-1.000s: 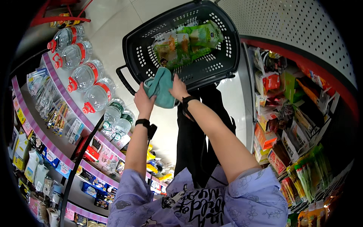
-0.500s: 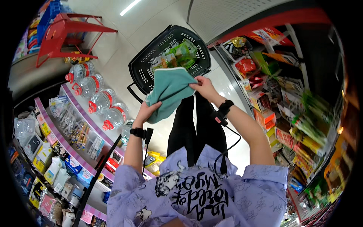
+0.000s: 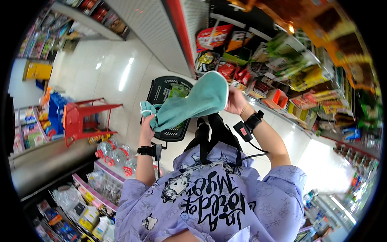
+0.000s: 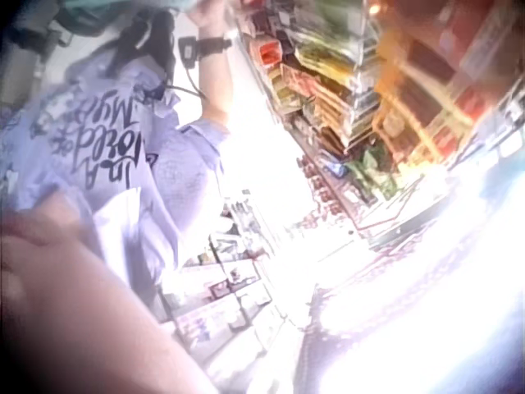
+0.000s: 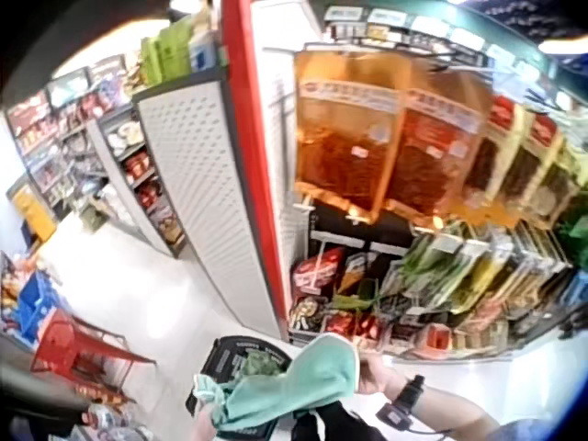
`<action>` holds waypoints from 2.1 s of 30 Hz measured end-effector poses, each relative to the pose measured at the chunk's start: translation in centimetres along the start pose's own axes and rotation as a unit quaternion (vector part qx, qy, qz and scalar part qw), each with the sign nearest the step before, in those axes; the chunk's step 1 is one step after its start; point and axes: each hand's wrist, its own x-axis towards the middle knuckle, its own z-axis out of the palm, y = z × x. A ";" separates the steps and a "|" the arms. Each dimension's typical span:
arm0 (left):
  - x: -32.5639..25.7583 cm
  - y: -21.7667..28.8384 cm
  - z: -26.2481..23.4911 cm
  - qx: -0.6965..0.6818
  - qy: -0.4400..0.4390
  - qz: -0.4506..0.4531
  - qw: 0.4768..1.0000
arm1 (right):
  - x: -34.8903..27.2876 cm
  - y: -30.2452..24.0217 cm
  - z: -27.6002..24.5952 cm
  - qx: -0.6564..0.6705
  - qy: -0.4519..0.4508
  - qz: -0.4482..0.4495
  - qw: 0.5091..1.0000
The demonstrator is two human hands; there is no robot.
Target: The person wipes the metal shelf hooks and surrounding area with a green cloth. They then pick up packaged food items from a basket, wipe them with the cloth, and hang them on the shelf hooks.
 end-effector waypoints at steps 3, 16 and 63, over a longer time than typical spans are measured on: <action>0.0 1.1 4.8 0.027 -0.116 -0.026 0.993 | -3.1 2.0 -3.1 -0.180 0.060 0.011 0.982; 4.8 2.0 17.2 0.504 -0.274 0.005 0.819 | -7.5 -5.8 -4.9 -0.094 0.035 -0.203 0.974; 22.9 2.3 40.4 0.629 -0.289 0.239 0.681 | 0.8 -21.0 -8.8 -0.273 0.339 -0.515 0.739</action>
